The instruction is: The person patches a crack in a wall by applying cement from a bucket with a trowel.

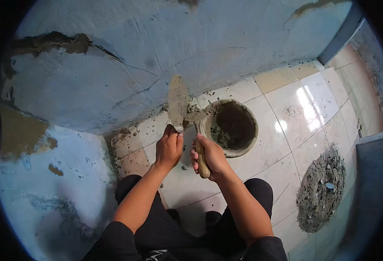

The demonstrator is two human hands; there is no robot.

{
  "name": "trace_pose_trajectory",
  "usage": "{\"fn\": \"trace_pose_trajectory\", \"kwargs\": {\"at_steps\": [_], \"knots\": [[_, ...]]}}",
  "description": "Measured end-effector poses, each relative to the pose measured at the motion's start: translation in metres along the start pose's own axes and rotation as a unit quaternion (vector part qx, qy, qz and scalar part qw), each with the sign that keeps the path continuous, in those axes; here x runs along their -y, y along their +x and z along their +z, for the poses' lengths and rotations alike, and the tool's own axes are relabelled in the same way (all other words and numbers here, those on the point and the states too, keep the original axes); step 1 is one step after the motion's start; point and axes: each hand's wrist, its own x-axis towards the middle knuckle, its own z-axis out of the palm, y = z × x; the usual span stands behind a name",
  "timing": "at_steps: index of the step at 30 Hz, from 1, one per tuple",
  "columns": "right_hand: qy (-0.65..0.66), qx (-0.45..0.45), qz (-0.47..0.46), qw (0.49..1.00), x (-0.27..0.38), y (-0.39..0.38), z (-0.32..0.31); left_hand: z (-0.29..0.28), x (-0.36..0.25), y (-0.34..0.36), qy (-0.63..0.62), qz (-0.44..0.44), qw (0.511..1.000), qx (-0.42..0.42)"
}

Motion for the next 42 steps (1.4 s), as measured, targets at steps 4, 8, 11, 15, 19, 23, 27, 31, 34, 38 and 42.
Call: {"fn": "trace_pose_trajectory", "kwargs": {"at_steps": [4,8,11,15,19,23,27,31,34,38,42], "knots": [[0.008,0.021,-0.021,1.000,0.004,0.004,-0.012,0.001,-0.006,0.000,-0.001,0.027,0.998,0.062],[-0.028,0.003,-0.048,0.998,0.018,0.006,-0.024,0.000,-0.011,0.003,-0.041,0.052,0.995,0.075],[-0.028,0.005,-0.099,0.995,0.036,0.008,-0.033,0.008,-0.011,0.001,-0.038,0.057,0.988,0.137],[-0.072,0.084,-0.176,0.978,0.048,0.010,-0.016,0.009,0.009,-0.004,-0.047,0.027,0.989,0.138],[-0.028,0.117,-0.149,0.981,0.039,0.009,0.016,0.014,0.021,0.000,-0.163,-0.187,0.958,0.145],[-0.054,0.122,-0.180,0.975,0.031,0.034,0.080,0.011,0.022,-0.003,-0.324,-0.247,0.913,0.029],[-0.023,0.192,-0.255,0.947,0.012,0.068,0.188,0.027,0.088,-0.029,-0.192,-0.228,0.942,0.157],[0.016,0.215,-0.329,0.920,0.005,0.098,0.259,0.051,0.092,-0.029,-0.101,-0.067,0.992,0.044],[-0.025,0.206,-0.407,0.890,0.010,0.127,0.285,0.056,0.089,-0.026,-0.142,-0.097,0.985,0.003],[-0.130,0.156,-0.512,0.835,0.019,0.157,0.308,0.049,0.113,-0.021,0.018,0.096,0.988,-0.120],[-0.273,0.033,-0.593,0.757,0.032,0.158,0.312,0.040,0.130,-0.046,-0.626,-0.401,0.661,0.103]]}}
